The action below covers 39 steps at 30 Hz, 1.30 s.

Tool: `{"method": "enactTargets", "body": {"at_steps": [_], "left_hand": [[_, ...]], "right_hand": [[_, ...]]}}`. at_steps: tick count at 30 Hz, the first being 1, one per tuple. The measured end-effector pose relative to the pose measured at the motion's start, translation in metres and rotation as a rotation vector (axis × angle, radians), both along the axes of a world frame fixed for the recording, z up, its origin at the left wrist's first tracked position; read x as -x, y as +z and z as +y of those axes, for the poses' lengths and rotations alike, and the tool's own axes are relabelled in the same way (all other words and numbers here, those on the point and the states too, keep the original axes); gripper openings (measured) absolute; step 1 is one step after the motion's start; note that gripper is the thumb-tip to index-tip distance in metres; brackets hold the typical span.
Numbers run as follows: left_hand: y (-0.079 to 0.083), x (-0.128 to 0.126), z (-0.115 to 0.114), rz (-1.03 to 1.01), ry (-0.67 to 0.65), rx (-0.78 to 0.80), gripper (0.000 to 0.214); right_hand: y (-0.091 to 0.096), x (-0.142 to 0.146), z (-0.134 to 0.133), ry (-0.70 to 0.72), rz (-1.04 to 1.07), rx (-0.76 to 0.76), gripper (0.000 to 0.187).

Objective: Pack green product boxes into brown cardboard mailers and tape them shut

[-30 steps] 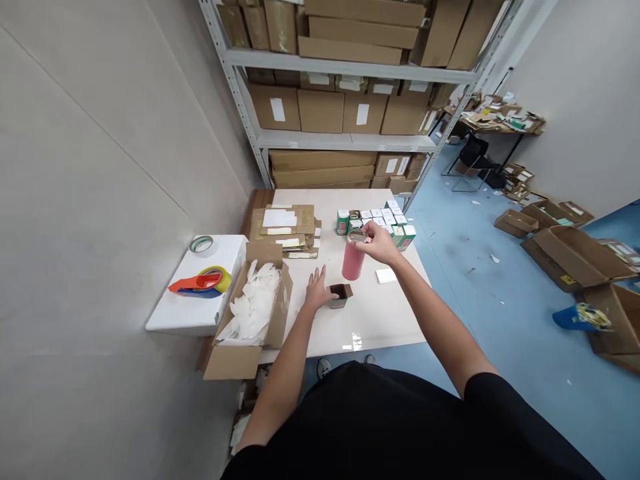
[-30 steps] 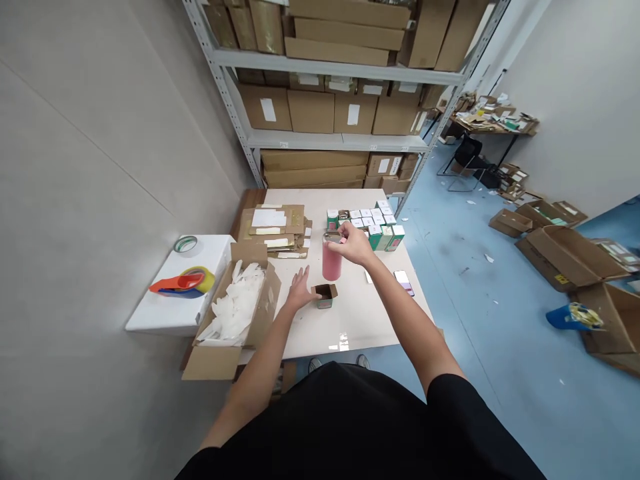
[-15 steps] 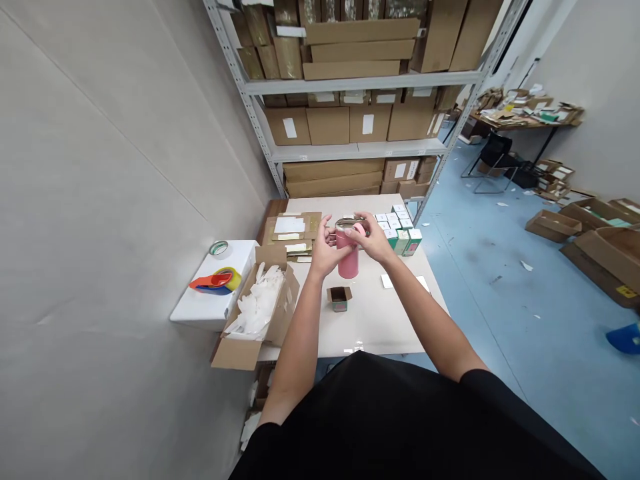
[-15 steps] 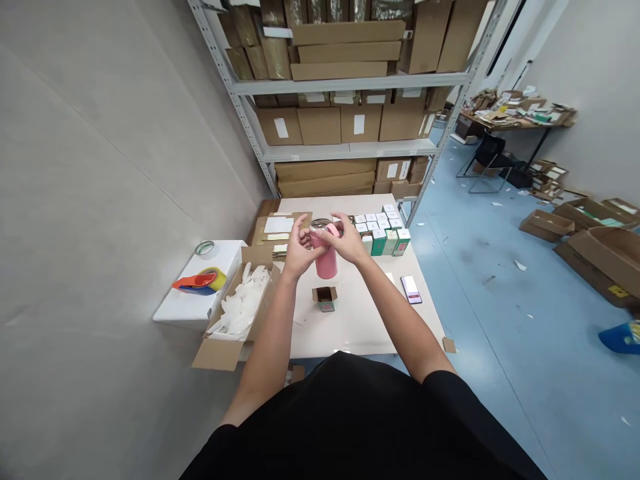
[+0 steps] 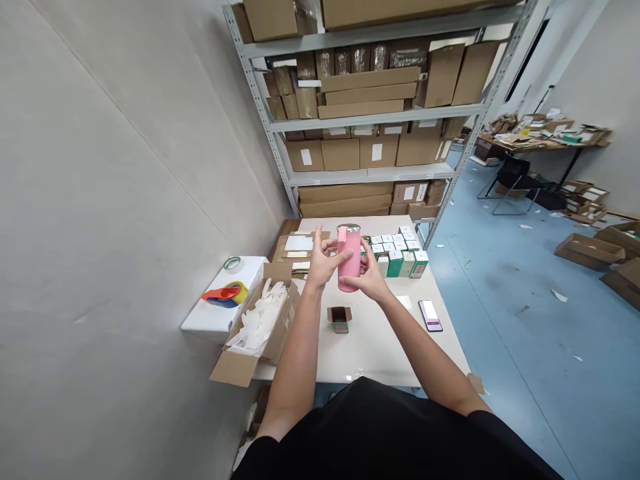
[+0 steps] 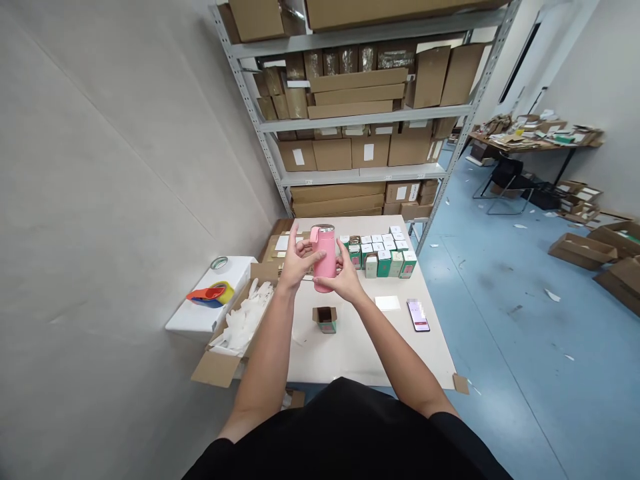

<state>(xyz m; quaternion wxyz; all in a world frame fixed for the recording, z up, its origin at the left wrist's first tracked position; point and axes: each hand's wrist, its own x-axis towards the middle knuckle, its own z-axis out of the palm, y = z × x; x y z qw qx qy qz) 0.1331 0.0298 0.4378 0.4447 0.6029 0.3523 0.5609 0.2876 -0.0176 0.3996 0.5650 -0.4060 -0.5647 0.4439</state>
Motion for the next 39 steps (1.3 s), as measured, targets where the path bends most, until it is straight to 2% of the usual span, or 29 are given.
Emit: {"method": "enactTargets", "body": {"at_steps": [5,10,16,19,22,24,27,30,34,36,39], "left_hand": [[0.008,-0.010,0.003,-0.122,0.018,0.065,0.126],[0.009,-0.013,0.002,-0.200,-0.112,0.109,0.119],[0.013,-0.015,0.001,-0.102,-0.041,0.075,0.137],[0.013,-0.013,0.003,-0.122,-0.024,0.076,0.142],[0.012,-0.009,0.003,-0.145,-0.049,0.075,0.137],[0.012,-0.007,0.003,-0.124,-0.055,0.066,0.129],[0.013,-0.005,0.005,-0.063,0.002,0.040,0.128],[0.011,-0.001,0.008,-0.062,0.034,0.056,0.131],[0.006,0.005,0.009,-0.131,-0.059,0.097,0.124],[0.005,0.007,0.009,-0.129,-0.091,0.104,0.123],[0.004,0.010,0.009,-0.082,-0.005,0.103,0.126]], "right_hand": [[-0.001,-0.007,-0.001,-0.013,0.028,-0.043,0.128],[-0.003,-0.014,0.001,0.038,0.044,-0.046,0.121],[-0.011,-0.008,0.001,-0.178,-0.043,-0.050,0.133],[-0.012,-0.007,0.000,-0.103,-0.053,-0.052,0.131],[-0.012,-0.007,0.000,-0.038,-0.019,-0.044,0.128],[-0.012,-0.005,0.001,-0.067,-0.013,-0.033,0.128],[-0.014,0.000,0.000,-0.135,-0.051,-0.032,0.131],[-0.013,0.003,-0.001,-0.104,-0.076,-0.032,0.134],[-0.009,0.006,-0.001,0.010,-0.021,-0.022,0.131],[-0.007,0.008,-0.001,-0.012,-0.033,-0.010,0.131],[-0.008,0.012,-0.003,-0.102,-0.130,0.001,0.136]]}}
